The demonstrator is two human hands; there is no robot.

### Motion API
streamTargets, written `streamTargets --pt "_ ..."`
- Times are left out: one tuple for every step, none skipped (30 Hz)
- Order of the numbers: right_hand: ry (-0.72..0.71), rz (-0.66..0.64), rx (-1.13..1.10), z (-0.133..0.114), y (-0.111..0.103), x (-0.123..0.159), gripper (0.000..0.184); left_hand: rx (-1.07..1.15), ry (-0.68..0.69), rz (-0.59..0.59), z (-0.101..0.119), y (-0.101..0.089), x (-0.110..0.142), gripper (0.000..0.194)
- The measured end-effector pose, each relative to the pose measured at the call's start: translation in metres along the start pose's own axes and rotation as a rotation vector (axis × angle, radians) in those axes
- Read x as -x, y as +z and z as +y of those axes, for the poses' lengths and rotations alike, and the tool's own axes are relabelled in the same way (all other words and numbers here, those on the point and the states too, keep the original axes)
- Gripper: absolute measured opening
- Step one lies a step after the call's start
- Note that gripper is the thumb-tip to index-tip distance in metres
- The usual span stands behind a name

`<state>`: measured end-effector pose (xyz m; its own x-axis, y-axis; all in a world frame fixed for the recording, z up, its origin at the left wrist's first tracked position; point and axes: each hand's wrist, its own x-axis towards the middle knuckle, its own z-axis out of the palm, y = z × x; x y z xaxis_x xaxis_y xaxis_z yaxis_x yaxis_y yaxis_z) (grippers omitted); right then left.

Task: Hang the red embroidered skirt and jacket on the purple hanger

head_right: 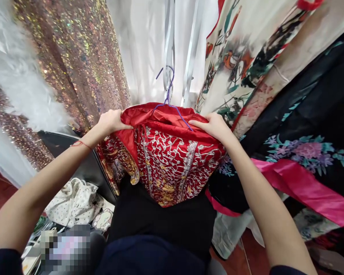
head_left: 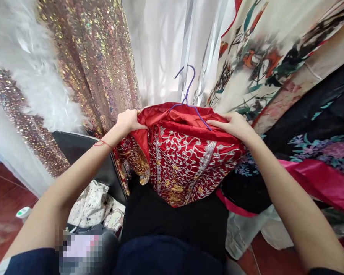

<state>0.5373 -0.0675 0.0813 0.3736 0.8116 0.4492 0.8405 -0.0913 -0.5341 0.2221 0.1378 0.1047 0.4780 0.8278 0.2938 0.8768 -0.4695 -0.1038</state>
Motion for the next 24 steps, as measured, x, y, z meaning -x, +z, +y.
streamTargets --pt "0.001 -0.018 0.019 -0.002 0.001 0.001 0.046 0.020 -0.051 -0.001 0.004 0.002 -0.004 0.066" --pt "0.001 -0.037 0.045 -0.004 0.001 0.001 0.046 0.034 -0.092 0.022 0.007 0.003 -0.009 0.058" --pt "-0.004 -0.051 0.071 -0.007 0.002 0.002 0.045 0.041 -0.121 0.062 0.008 0.005 -0.016 0.052" --pt "-0.017 -0.057 0.089 -0.010 0.003 0.003 0.044 0.044 -0.139 0.111 0.008 0.005 -0.024 0.048" --pt "-0.034 -0.065 0.100 -0.013 0.004 0.004 0.043 0.047 -0.151 0.153 0.006 0.006 -0.033 0.046" --pt "-0.050 -0.074 0.100 -0.016 0.006 0.004 0.042 0.054 -0.152 0.191 0.003 0.007 -0.043 0.044" --pt "-0.067 -0.084 0.085 -0.018 0.008 0.004 0.041 0.064 -0.145 0.227 0.000 0.008 -0.052 0.042" --pt "-0.084 -0.099 0.057 -0.019 0.010 0.003 0.040 0.076 -0.131 0.263 -0.003 0.010 -0.060 0.041" --pt "-0.101 -0.119 0.021 -0.019 0.013 0.002 0.040 0.086 -0.104 0.304 -0.005 0.013 -0.067 0.042" --pt "-0.117 -0.143 -0.017 -0.018 0.016 0.001 0.041 0.092 -0.069 0.341 -0.006 0.018 -0.073 0.044" --pt "-0.130 -0.174 -0.053 -0.017 0.019 -0.001 0.043 0.090 -0.032 0.371 -0.005 0.025 -0.077 0.047" --pt "-0.135 -0.213 -0.080 -0.015 0.021 -0.002 0.044 0.079 0.004 0.385 -0.003 0.033 -0.080 0.050" --pt "-0.128 -0.263 -0.092 -0.012 0.022 -0.002 0.041 0.061 0.031 0.377 0.000 0.043 -0.082 0.053" --pt "-0.108 -0.321 -0.091 -0.010 0.023 -0.002 0.038 0.044 0.046 0.349 0.003 0.052 -0.082 0.055" --pt "-0.082 -0.374 -0.086 -0.008 0.023 -0.001 0.036 0.031 0.047 0.307 0.007 0.061 -0.082 0.057" --pt "-0.056 -0.416 -0.082 -0.007 0.023 0.000 0.037 0.024 0.036 0.264 0.010 0.069 -0.081 0.057" --pt "-0.036 -0.440 -0.084 -0.005 0.021 0.001 0.041 0.022 0.015 0.232 0.013 0.074 -0.081 0.056" --pt "-0.024 -0.447 -0.092 -0.004 0.019 0.002 0.044 0.020 -0.017 0.211 0.014 0.078 -0.080 0.056" --pt "-0.015 -0.436 -0.099 -0.003 0.017 0.003 0.046 0.020 -0.055 0.201 0.014 0.079 -0.080 0.056" --pt "-0.004 -0.409 -0.100 -0.001 0.014 0.004 0.048 0.024 -0.090 0.191 0.013 0.078 -0.081 0.055" --pt "0.010 -0.372 -0.095 0.001 0.012 0.004 0.049 0.034 -0.120 0.177 0.010 0.075 -0.081 0.054" --pt "0.027 -0.325 -0.090 0.004 0.010 0.005 0.050 0.050 -0.144 0.156 0.006 0.071 -0.082 0.051" --pt "0.041 -0.269 -0.092 0.006 0.008 0.006 0.049 0.071 -0.163 0.137 0.002 0.067 -0.082 0.048" --pt "0.051 -0.208 -0.110 0.009 0.008 0.007 0.047 0.094 -0.176 0.126 -0.002 0.063 -0.082 0.046"
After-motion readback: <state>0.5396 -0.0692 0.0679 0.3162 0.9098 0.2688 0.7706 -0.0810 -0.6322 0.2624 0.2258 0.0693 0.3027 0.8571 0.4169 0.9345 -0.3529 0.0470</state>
